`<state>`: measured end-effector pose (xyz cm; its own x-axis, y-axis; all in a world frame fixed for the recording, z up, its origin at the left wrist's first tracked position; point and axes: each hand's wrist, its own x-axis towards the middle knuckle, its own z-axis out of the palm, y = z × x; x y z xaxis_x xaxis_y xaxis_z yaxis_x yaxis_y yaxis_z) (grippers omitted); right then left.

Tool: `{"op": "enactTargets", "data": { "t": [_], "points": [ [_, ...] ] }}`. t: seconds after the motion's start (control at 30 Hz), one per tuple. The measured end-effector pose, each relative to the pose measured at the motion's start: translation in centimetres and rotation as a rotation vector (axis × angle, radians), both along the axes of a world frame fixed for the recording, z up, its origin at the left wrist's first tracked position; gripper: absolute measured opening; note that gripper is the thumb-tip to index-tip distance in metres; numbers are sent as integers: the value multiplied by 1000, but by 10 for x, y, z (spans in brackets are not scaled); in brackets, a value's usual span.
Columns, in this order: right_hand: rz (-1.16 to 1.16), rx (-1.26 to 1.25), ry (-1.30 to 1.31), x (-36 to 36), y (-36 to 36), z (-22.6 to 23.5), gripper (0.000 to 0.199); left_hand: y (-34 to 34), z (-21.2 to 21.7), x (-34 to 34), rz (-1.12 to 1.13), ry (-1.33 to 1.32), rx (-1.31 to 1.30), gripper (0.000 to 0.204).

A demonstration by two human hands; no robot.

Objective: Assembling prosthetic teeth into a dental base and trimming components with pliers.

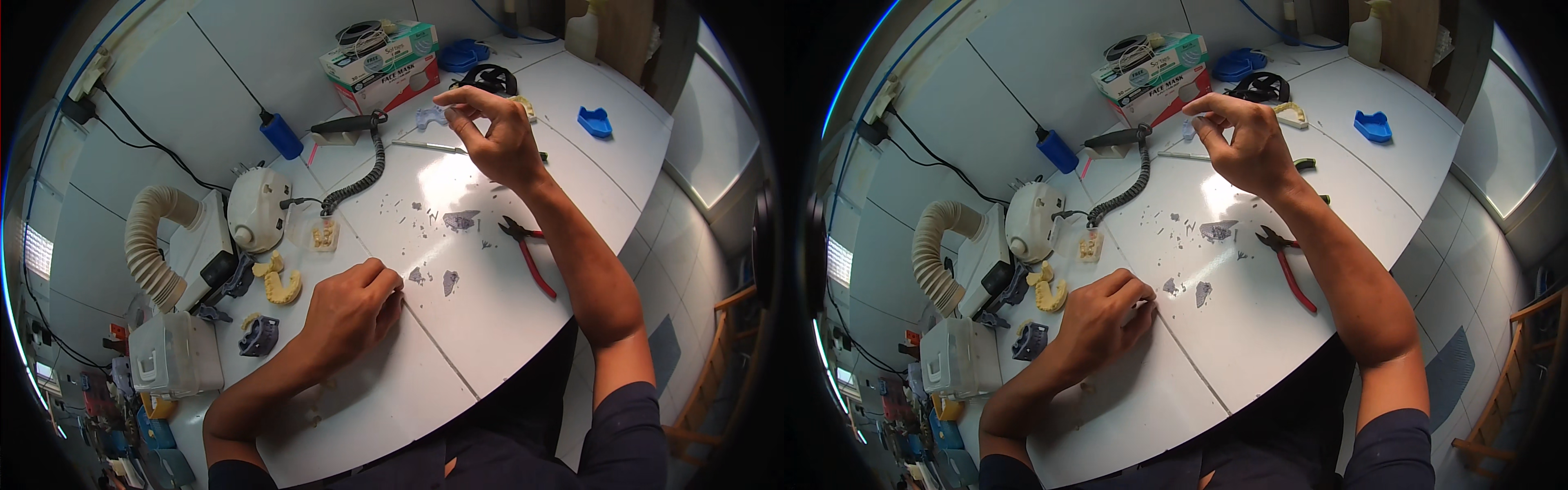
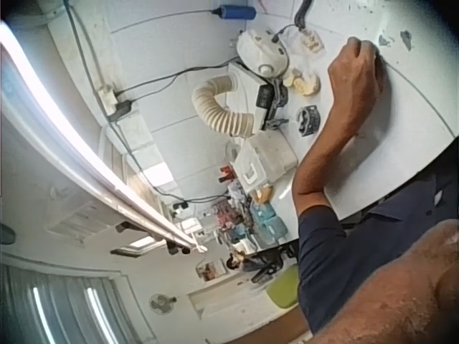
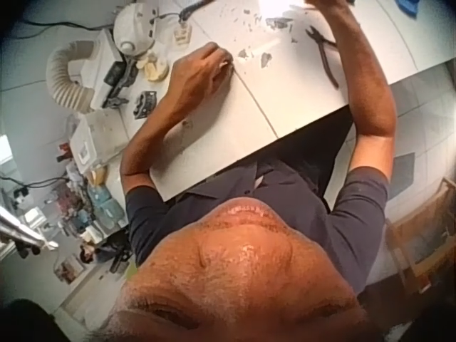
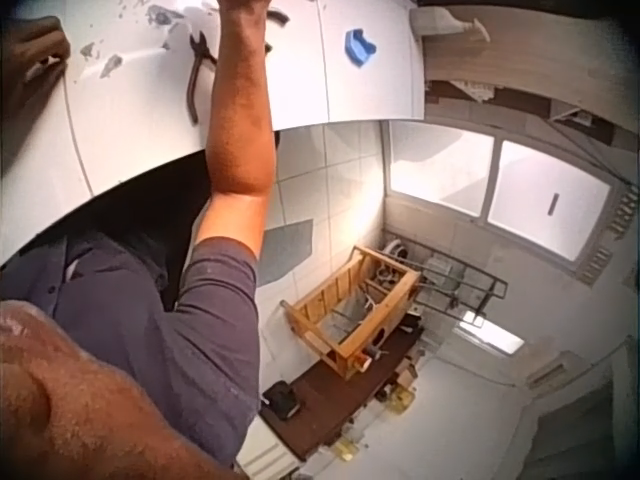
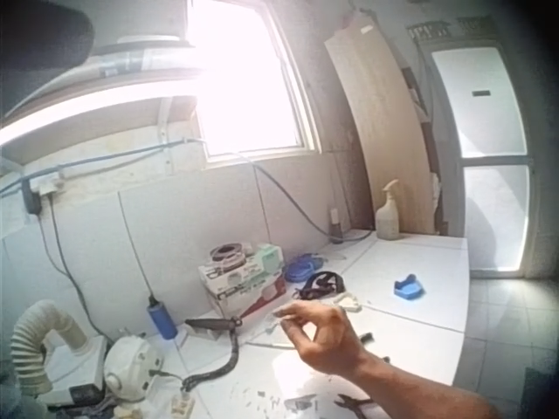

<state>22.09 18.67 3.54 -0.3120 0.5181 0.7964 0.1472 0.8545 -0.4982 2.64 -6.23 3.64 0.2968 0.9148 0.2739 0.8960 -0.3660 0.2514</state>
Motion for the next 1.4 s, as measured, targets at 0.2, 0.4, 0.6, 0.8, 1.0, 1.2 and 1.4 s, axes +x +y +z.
{"op": "enactTargets", "data": {
  "t": [0.2, 0.4, 0.6, 0.8, 1.0, 1.2, 1.4],
  "points": [
    [-113, -72, 48, 19, 12, 12, 21, -34, 14, -17, 201, 121, -140, 14],
    [-244, -91, 134, 46, 16, 30, 22, -50, 14, -24, 229, 72, -60, 16],
    [-165, -230, 94, 100, -70, 45, 23, -101, 19, 16, -233, -243, -39, 30],
    [-275, -237, -673, 119, -165, -9, 57, -134, -24, 27, -491, -719, -446, 23],
    [-436, -234, -633, 135, -179, -23, 54, -126, -22, 21, -491, -803, -650, 22],
    [-518, -203, -537, 160, -166, -26, 42, -129, -28, 19, -543, -740, -606, 22],
    [-708, -286, -415, 186, -124, -26, 32, -123, -29, 17, -556, -798, -650, 21]
  ]
}}
